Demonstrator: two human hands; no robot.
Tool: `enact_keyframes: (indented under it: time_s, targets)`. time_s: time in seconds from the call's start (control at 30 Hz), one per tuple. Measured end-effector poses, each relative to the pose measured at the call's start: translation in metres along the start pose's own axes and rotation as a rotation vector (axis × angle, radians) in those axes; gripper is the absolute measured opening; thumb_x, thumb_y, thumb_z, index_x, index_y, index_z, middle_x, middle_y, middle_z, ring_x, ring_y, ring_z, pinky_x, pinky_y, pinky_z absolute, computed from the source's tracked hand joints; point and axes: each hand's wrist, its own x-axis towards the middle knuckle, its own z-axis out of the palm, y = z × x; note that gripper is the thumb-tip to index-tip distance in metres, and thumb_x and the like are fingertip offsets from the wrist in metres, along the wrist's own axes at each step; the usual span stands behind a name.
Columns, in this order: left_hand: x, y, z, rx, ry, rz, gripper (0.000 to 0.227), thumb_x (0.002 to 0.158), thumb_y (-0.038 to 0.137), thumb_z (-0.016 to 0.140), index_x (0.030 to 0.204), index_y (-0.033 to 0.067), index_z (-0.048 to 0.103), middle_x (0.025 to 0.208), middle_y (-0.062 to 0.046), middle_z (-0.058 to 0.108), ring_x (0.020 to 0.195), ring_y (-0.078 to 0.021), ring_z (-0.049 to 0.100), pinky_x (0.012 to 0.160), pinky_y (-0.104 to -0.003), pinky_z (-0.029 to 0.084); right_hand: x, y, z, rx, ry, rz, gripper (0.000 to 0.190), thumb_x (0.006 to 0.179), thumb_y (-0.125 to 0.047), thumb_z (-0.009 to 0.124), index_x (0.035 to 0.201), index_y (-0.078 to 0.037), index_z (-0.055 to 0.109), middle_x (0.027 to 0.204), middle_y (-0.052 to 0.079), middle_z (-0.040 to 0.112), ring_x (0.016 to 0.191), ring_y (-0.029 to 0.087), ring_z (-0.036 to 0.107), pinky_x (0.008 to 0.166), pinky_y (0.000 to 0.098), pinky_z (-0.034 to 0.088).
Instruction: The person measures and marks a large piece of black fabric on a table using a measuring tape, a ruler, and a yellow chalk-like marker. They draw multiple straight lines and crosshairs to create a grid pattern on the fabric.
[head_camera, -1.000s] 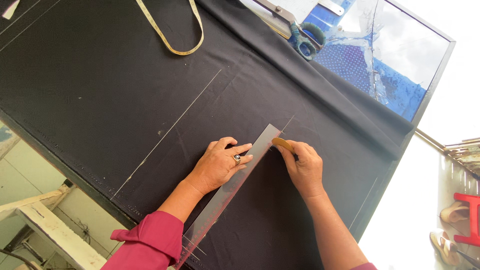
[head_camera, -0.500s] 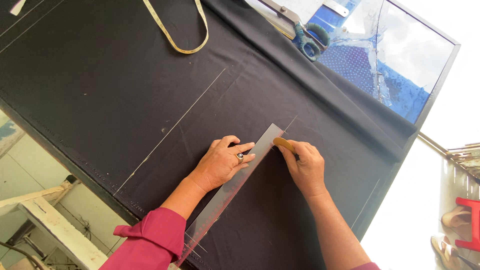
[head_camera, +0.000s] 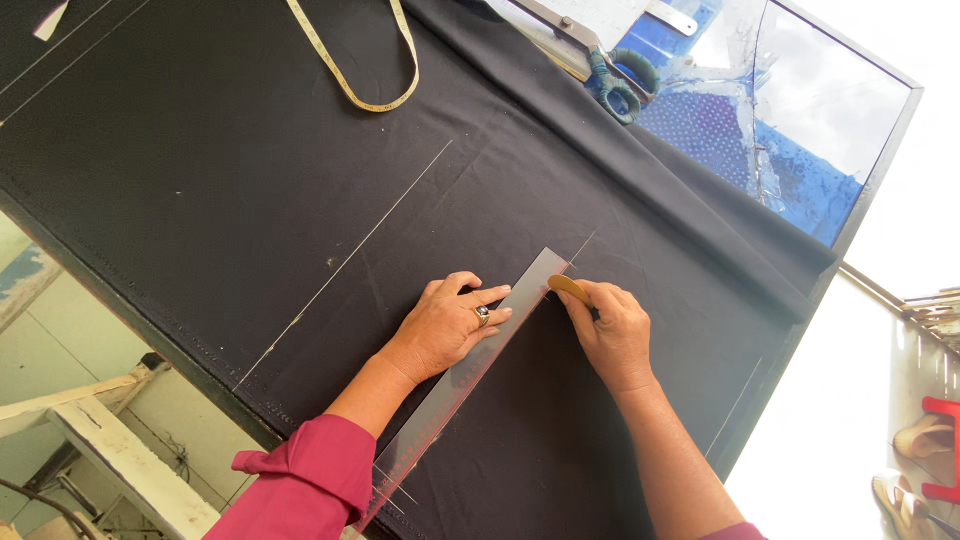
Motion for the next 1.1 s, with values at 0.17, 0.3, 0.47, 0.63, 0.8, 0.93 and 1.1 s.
enact_keyframes:
  time_s: [0.17, 0.3, 0.47, 0.63, 0.8, 0.93, 1.1]
  targets:
    - [0.001, 0.000, -0.002, -0.001, -0.002, -0.005, 0.025, 0.098, 0.041, 0.064, 0.121, 0.0383, 0.073, 0.138, 0.018, 0.064, 0.131, -0.0173, 0.046, 0.107, -0.039, 0.038, -0.001, 0.002, 0.003, -0.019, 0.018, -0.050, 0.011, 0.091, -0.022, 0.083, 0.096, -0.015, 0.076, 0.085, -0.001, 0.077, 0.083, 0.019, 0.075, 0.081, 0.0306, 0.059]
    - [0.003, -0.001, -0.001, 0.029, -0.014, 0.020, 0.023, 0.098, 0.043, 0.063, 0.119, 0.0386, 0.072, 0.138, 0.018, 0.062, 0.129, -0.0173, 0.046, 0.104, -0.039, 0.040, -0.011, -0.013, -0.033, -0.149, 0.033, -0.096, 0.010, 0.089, -0.020, 0.084, 0.096, -0.017, 0.077, 0.084, -0.001, 0.076, 0.084, 0.018, 0.075, 0.092, 0.0316, 0.056]
    - [0.016, 0.020, -0.036, -0.016, -0.047, 0.050, 0.017, 0.097, 0.025, 0.071, 0.087, 0.0217, 0.058, 0.121, 0.016, 0.059, 0.103, -0.0239, 0.048, 0.081, -0.043, 0.046, -0.082, -0.049, -0.084, -0.109, -0.092, 0.283, 0.010, 0.094, -0.024, 0.078, 0.103, -0.021, 0.077, 0.103, -0.006, 0.074, 0.117, 0.016, 0.070, 0.090, 0.0264, 0.052]
    - [-0.015, 0.004, -0.025, 0.006, 0.057, 0.011, 0.029, 0.083, 0.030, 0.087, 0.104, 0.0197, 0.070, 0.110, 0.006, 0.058, 0.101, -0.0244, 0.054, 0.076, -0.043, 0.050, -0.172, -0.104, -0.085, 0.220, -0.425, 0.620, 0.018, 0.080, -0.028, 0.082, 0.093, -0.016, 0.086, 0.088, -0.005, 0.084, 0.082, 0.004, 0.070, 0.084, 0.0210, 0.050]
    - [-0.099, 0.006, -0.045, -0.103, 0.000, -0.106, 0.038, 0.085, 0.037, 0.080, 0.120, 0.0223, 0.075, 0.102, 0.000, 0.055, 0.098, -0.0269, 0.054, 0.087, -0.044, 0.051, -0.231, -0.154, -0.065, 0.609, -0.508, 0.849, 0.021, 0.074, -0.012, 0.086, 0.088, 0.002, 0.087, 0.055, 0.018, 0.082, 0.046, 0.019, 0.071, 0.049, 0.0266, 0.060]
    - [-0.133, 0.008, -0.033, -0.131, -0.034, -0.186, 0.049, 0.082, 0.042, 0.083, 0.127, 0.0231, 0.075, 0.101, 0.002, 0.054, 0.096, -0.0234, 0.053, 0.090, -0.041, 0.050, -0.232, -0.153, -0.057, 0.612, -0.581, 0.770, 0.021, 0.075, -0.015, 0.086, 0.088, 0.002, 0.085, 0.053, 0.015, 0.082, 0.043, 0.014, 0.066, 0.049, 0.0249, 0.061]
    - [-0.141, 0.007, -0.022, -0.089, 0.028, -0.174, 0.053, 0.077, 0.046, 0.086, 0.126, 0.0297, 0.075, 0.104, 0.003, 0.052, 0.097, -0.0226, 0.051, 0.089, -0.041, 0.049, -0.204, -0.140, -0.062, 0.612, -0.478, 0.641, 0.021, 0.080, -0.014, 0.082, 0.095, 0.001, 0.081, 0.060, 0.014, 0.081, 0.050, 0.013, 0.069, 0.054, 0.0236, 0.060]
